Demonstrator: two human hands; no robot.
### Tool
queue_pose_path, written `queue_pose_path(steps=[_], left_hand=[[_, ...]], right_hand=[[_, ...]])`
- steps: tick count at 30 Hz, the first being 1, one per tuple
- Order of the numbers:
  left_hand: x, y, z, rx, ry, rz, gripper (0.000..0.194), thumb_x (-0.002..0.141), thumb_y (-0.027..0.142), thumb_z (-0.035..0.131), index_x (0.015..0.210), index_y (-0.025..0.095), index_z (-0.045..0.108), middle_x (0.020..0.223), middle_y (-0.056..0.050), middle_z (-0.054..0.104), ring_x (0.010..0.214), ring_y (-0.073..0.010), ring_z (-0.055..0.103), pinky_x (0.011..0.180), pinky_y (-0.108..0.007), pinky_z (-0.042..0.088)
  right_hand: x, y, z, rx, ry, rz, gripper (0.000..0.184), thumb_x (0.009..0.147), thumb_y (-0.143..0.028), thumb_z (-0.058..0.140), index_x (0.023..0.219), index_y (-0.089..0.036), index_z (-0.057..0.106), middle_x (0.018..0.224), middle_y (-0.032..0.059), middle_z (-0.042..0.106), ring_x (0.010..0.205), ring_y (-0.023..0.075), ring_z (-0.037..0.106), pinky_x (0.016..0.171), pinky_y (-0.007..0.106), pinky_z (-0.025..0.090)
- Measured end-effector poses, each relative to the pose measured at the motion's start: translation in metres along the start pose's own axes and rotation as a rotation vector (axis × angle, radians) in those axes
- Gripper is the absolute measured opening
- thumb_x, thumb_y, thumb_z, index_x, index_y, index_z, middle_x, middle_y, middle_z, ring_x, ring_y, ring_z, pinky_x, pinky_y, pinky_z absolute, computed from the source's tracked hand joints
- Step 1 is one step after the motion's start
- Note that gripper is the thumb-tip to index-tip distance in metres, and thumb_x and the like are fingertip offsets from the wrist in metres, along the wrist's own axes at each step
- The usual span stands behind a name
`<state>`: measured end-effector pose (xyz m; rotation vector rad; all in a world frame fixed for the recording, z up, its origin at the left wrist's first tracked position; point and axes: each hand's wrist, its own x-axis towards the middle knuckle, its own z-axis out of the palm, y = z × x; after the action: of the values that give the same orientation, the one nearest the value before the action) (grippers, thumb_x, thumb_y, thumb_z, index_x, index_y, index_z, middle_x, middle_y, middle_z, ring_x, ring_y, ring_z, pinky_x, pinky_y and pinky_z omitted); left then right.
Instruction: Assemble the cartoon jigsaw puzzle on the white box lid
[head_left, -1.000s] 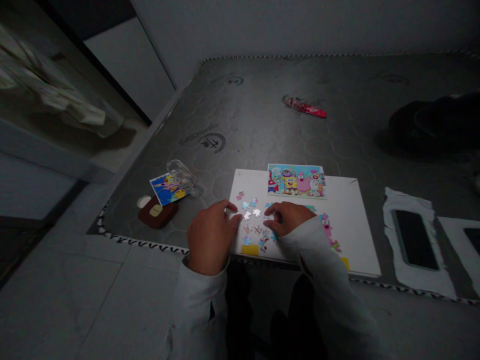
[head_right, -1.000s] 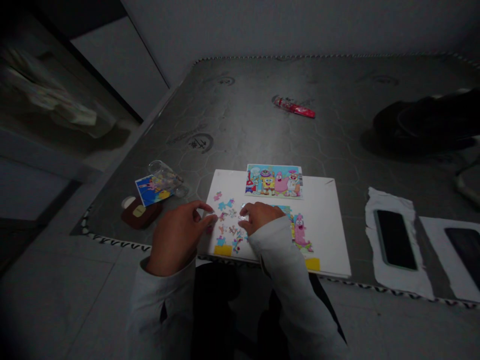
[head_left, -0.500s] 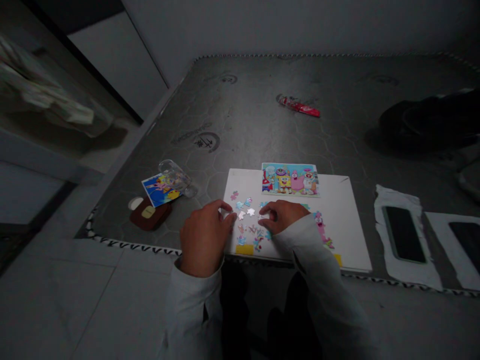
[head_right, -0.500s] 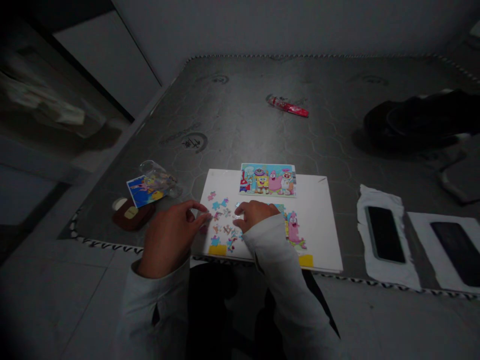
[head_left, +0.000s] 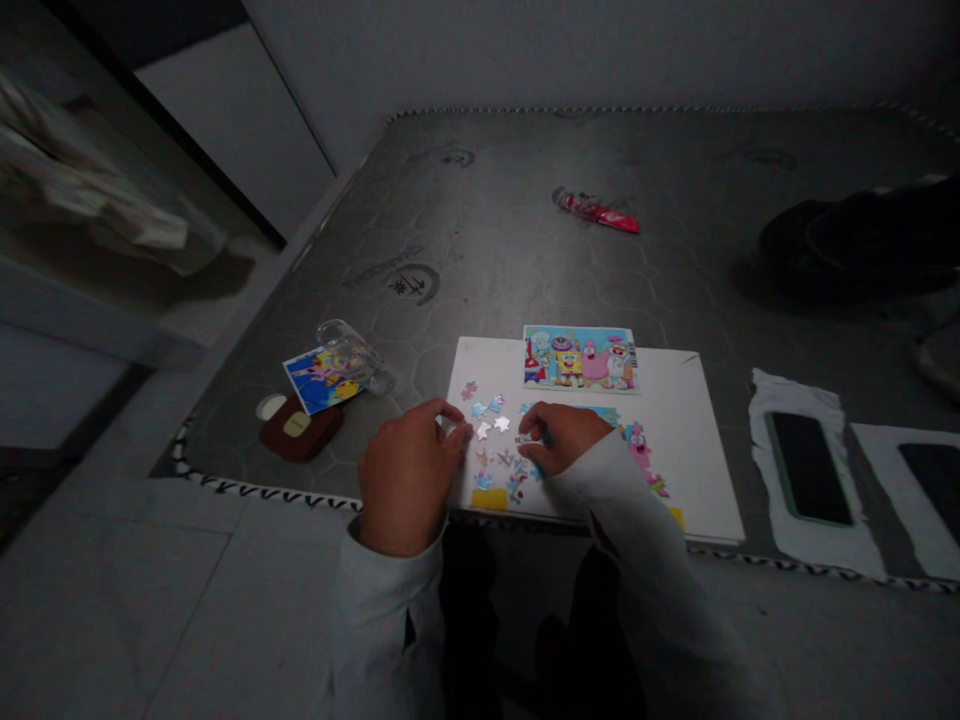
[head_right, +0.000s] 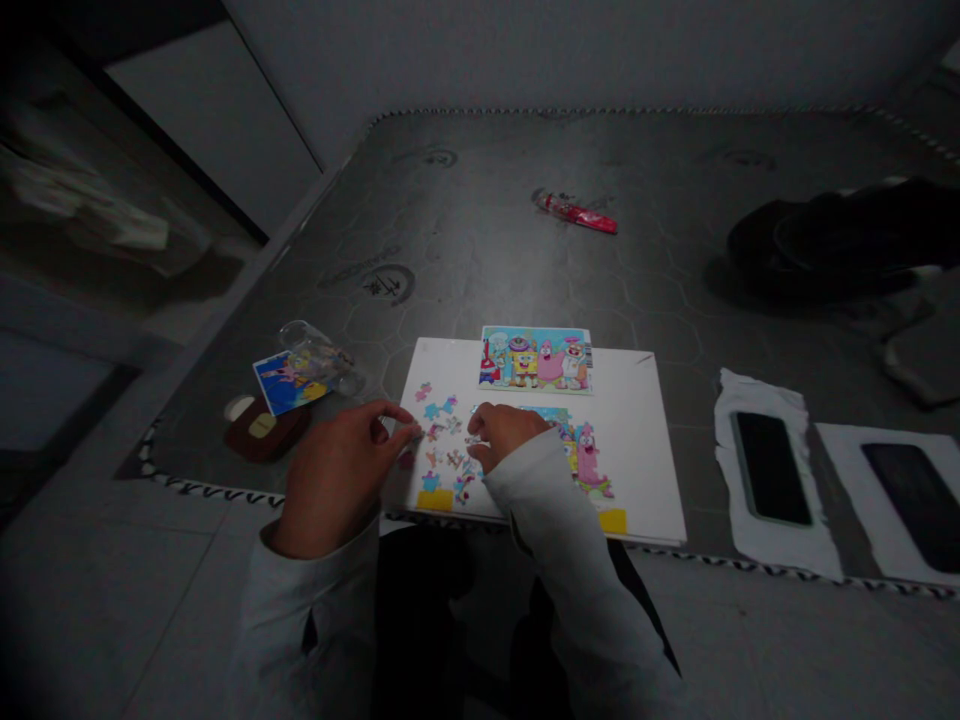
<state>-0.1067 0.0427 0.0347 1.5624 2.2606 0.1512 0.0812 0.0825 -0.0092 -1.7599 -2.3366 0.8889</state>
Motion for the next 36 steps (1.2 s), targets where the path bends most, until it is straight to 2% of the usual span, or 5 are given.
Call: queue_pose_path(steps=[6, 17, 24, 29, 36], left_hand=[[0.0, -0.002, 0.001, -0.014, 0.005, 0.004, 0.017, 0.092, 0.041, 0.069, 0.102, 0.031, 0.079, 0.082, 0.001, 0.077, 0.074, -0.0205, 0.066, 0.06, -0.03, 0.03], [0.001, 0.002, -0.004, 0.025, -0.03, -0.022, 0.016, 0.093, 0.044, 0.068, 0.099, 0.032, 0.078, 0.077, 0.002, 0.073, 0.075, -0.021, 0.067, 0.061, -0.03, 0.033], [0.002, 0.002, -0.005, 0.073, -0.064, -0.04, 0.021, 0.095, 0.047, 0.065, 0.104, 0.034, 0.078, 0.082, 0.001, 0.075, 0.077, -0.024, 0.068, 0.061, -0.031, 0.035], [0.001, 0.005, -0.005, 0.079, -0.067, -0.031, 0.022, 0.096, 0.048, 0.063, 0.105, 0.033, 0.077, 0.08, 0.0, 0.074, 0.077, -0.0239, 0.068, 0.062, -0.031, 0.036], [0.001, 0.005, -0.008, 0.095, -0.108, -0.027, 0.026, 0.098, 0.048, 0.058, 0.109, 0.033, 0.076, 0.083, 0.001, 0.075, 0.078, -0.0227, 0.069, 0.061, -0.03, 0.036]], right_hand=[[0.001, -0.004, -0.004, -0.048, -0.04, -0.012, 0.017, 0.082, -0.018, 0.078, 0.097, -0.025, 0.073, 0.093, 0.0023, 0.075, 0.085, 0.0176, 0.067, 0.072, 0.029, 0.041], [-0.002, -0.017, -0.014, -0.102, -0.115, 0.038, 0.017, 0.087, -0.021, 0.078, 0.103, -0.026, 0.073, 0.105, 0.0027, 0.078, 0.098, 0.0193, 0.07, 0.077, 0.03, 0.041], [-0.006, -0.02, -0.018, -0.071, -0.09, 0.06, 0.015, 0.089, -0.022, 0.075, 0.103, -0.026, 0.071, 0.103, 0.0012, 0.078, 0.095, 0.0182, 0.069, 0.074, 0.029, 0.039], [-0.006, -0.02, -0.018, -0.108, -0.123, 0.009, 0.01, 0.092, -0.025, 0.072, 0.101, -0.026, 0.069, 0.106, 0.0006, 0.077, 0.099, 0.0178, 0.068, 0.081, 0.031, 0.038], [-0.005, -0.022, -0.021, -0.132, -0.162, 0.038, 0.014, 0.095, -0.029, 0.07, 0.108, -0.025, 0.068, 0.109, 0.0014, 0.077, 0.105, 0.0199, 0.068, 0.087, 0.034, 0.038]])
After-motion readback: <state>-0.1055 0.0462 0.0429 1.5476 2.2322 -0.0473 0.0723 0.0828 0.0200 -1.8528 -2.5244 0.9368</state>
